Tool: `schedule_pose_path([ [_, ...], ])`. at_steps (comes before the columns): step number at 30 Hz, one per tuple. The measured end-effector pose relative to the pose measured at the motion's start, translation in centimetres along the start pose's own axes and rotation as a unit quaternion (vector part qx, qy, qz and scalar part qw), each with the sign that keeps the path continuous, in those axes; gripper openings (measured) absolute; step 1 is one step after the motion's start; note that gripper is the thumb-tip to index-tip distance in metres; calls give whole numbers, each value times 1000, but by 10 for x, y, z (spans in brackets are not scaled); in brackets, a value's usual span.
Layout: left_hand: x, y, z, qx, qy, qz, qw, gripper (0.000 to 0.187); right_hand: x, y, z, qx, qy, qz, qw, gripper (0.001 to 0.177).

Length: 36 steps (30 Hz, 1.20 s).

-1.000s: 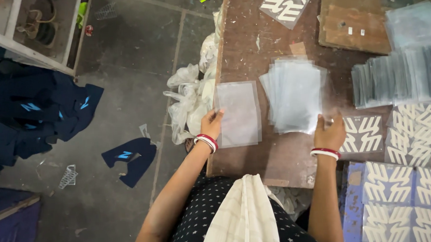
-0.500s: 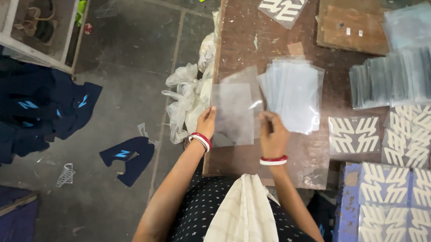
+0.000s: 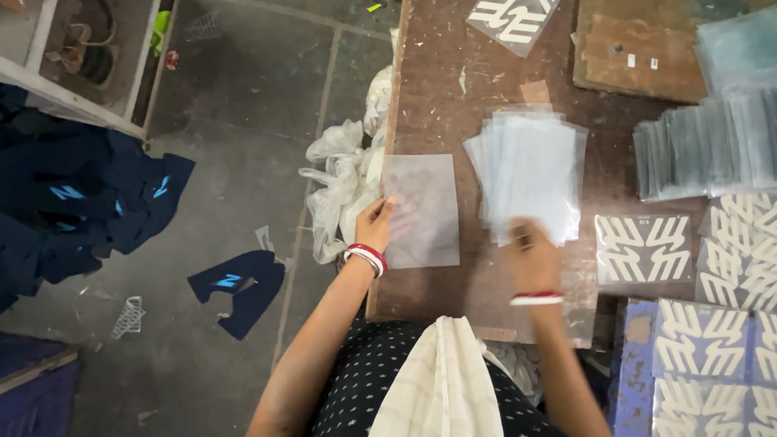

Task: The person sorts and stacks white papers on a wooden table. They pick up stacks of papers, separate them, and place them into neat piles. Another person is also seen handling similar papers at the same table.

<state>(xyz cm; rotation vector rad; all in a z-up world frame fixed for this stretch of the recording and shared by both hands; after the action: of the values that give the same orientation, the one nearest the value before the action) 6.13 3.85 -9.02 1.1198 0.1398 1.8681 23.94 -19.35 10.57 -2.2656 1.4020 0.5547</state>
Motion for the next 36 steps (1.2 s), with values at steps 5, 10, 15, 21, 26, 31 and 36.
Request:
schedule_pose_path([
  [5, 11, 9, 4, 34, 12, -6, 999, 33, -55, 41, 64, -190, -45, 15, 981, 36],
  [10, 15, 16, 1, 63, -4, 2, 998, 30, -61, 34, 76, -164, -165, 80, 969, 37],
  [15, 22, 33, 14, 65, 0, 20, 998, 27, -92, 21, 58, -27, -31, -95, 995, 48],
  [21, 42, 59, 86, -54, 74, 26, 995, 16, 8, 20, 123, -272, -282, 254, 884, 46],
  [26, 112, 87, 190, -114, 131, -19, 985, 23, -21, -25, 17, -5, -498, 228, 837, 26],
  [31, 97, 82, 249, -140, 139, 20, 980, 17, -5, -56, -37, 81, -522, 171, 832, 24],
  [36, 87, 85, 276, -113, 136, 12, 984, 18, -2, -69, -26, 39, -608, 203, 767, 24],
])
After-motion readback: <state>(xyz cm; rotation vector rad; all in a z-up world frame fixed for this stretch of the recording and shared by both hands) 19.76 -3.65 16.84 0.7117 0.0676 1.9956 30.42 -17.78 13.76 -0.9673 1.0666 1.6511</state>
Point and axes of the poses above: each hand's wrist, its own y-axis away from the middle knuckle, its own z-axis out of the palm, x = y × z, the point moved 8 cm from there along -y, towards the middle knuckle, and after that the axes turned 6 degrees about z, right-handed, at the moved point
